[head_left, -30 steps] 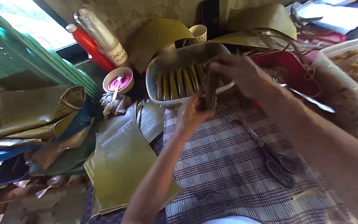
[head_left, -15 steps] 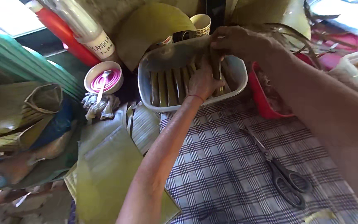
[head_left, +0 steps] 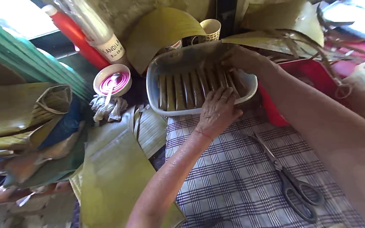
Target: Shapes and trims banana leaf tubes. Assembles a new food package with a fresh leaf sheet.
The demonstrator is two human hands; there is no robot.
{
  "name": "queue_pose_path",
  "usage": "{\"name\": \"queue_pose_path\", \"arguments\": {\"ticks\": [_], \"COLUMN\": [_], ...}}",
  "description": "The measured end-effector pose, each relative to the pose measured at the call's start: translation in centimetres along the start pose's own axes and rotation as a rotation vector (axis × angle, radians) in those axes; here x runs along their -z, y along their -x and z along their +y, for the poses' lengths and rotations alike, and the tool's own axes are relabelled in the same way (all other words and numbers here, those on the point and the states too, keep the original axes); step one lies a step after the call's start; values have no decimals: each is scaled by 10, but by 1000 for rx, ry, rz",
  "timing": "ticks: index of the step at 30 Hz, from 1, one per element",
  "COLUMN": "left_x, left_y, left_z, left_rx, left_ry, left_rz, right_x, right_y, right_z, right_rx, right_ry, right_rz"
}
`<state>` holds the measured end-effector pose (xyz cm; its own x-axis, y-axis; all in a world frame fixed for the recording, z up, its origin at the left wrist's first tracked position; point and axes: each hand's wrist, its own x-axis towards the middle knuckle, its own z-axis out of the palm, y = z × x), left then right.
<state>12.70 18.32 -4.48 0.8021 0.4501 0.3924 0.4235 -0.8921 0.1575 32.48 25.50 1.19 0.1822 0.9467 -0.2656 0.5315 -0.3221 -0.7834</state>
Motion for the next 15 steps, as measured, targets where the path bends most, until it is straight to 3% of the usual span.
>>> {"name": "queue_pose_path", "arguments": {"ticks": [8, 15], "left_x": [-3, 0], "left_y": [1, 0], "left_z": [4, 4], "left_rx": [24, 65], "left_ry": [-67, -23], "left_rz": [-24, -41], "right_x": [-11, -27], "right_y": [-3, 1], "right_z": [-6, -28], "right_rx": [-54, -130], "right_ry": [313, 362], "right_rz": [61, 100]}}
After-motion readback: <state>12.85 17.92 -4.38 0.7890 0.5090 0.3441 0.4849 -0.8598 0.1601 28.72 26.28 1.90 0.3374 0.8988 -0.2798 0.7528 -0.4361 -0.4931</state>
